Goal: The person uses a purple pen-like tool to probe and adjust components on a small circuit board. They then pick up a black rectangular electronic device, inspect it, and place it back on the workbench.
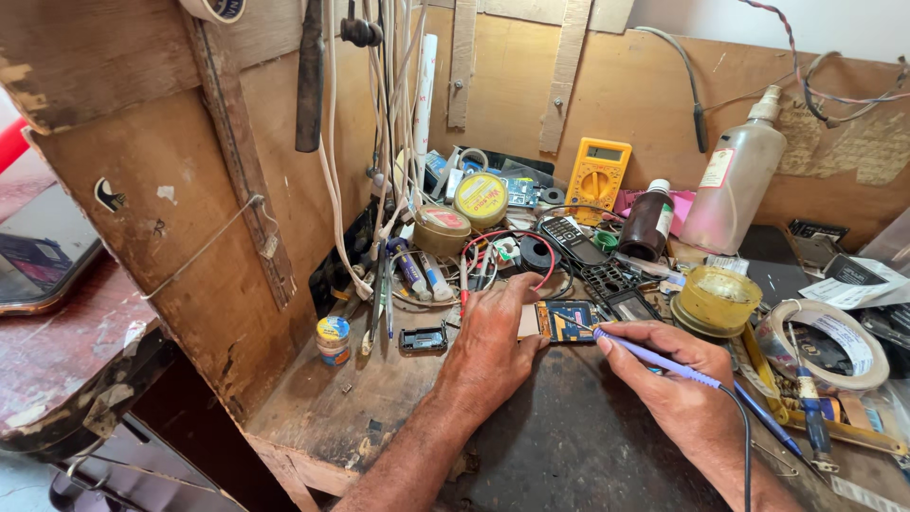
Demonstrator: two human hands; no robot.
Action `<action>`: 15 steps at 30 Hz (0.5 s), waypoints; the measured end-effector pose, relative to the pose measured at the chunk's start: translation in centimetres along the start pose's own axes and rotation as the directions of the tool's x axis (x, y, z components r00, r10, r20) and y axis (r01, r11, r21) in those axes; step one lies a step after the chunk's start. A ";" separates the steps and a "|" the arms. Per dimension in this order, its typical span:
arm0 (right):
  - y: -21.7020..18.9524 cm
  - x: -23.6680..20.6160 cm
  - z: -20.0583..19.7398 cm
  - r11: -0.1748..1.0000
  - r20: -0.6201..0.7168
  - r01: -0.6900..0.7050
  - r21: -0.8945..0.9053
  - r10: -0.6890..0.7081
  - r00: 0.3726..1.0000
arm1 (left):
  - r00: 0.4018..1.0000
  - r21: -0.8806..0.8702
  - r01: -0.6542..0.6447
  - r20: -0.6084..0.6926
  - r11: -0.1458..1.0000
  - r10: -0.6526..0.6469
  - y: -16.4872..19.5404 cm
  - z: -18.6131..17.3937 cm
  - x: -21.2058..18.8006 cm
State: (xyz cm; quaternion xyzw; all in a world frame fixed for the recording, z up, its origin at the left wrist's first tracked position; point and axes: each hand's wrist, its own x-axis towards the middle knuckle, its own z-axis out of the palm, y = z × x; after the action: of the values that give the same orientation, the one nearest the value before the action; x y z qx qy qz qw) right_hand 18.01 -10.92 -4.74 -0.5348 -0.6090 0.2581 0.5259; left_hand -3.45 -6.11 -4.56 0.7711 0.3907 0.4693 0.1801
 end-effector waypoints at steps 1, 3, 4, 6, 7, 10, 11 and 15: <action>0.0 0.0 0.0 1.000 0.009 0.010 0.003 -0.010 1.000 | 1.000 0.002 -0.003 0.000 1.000 0.003 0.0 0.0 0.0; 0.0 0.0 0.0 1.000 0.013 0.014 0.006 -0.014 1.000 | 1.000 0.000 -0.011 -0.008 1.000 0.011 -0.1 0.1 0.0; 0.0 0.0 0.0 1.000 0.015 0.016 0.008 -0.016 1.000 | 1.000 0.000 -0.015 -0.013 1.000 0.015 -0.1 0.1 0.0; 0.1 0.0 0.0 1.000 -0.005 0.008 -0.006 -0.008 1.000 | 1.000 -0.004 -0.015 -0.008 1.000 0.015 -0.2 0.1 0.0; 0.1 0.0 0.0 1.000 -0.016 0.005 -0.013 -0.005 1.000 | 1.000 -0.006 -0.015 -0.006 1.000 0.014 -0.2 0.1 0.0; 0.1 0.0 0.0 1.000 -0.002 0.025 -0.002 -0.025 1.000 | 0.999 -0.004 -0.037 -0.028 0.999 0.037 -0.2 0.2 0.1; 0.1 0.0 0.0 1.000 0.006 0.025 0.001 -0.025 1.000 | 0.999 -0.004 -0.031 -0.022 1.000 0.031 -0.2 0.2 0.1; 0.0 0.0 -0.1 1.000 0.012 0.014 -0.001 -0.014 1.000 | 1.000 -0.009 -0.024 -0.011 1.000 0.024 -0.1 0.1 0.1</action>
State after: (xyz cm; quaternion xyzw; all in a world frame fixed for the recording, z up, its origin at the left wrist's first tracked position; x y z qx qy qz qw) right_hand 18.06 -10.96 -4.72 -0.5293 -0.6159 0.2571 0.5238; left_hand -3.44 -6.00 -4.63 0.7725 0.3802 0.4773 0.1759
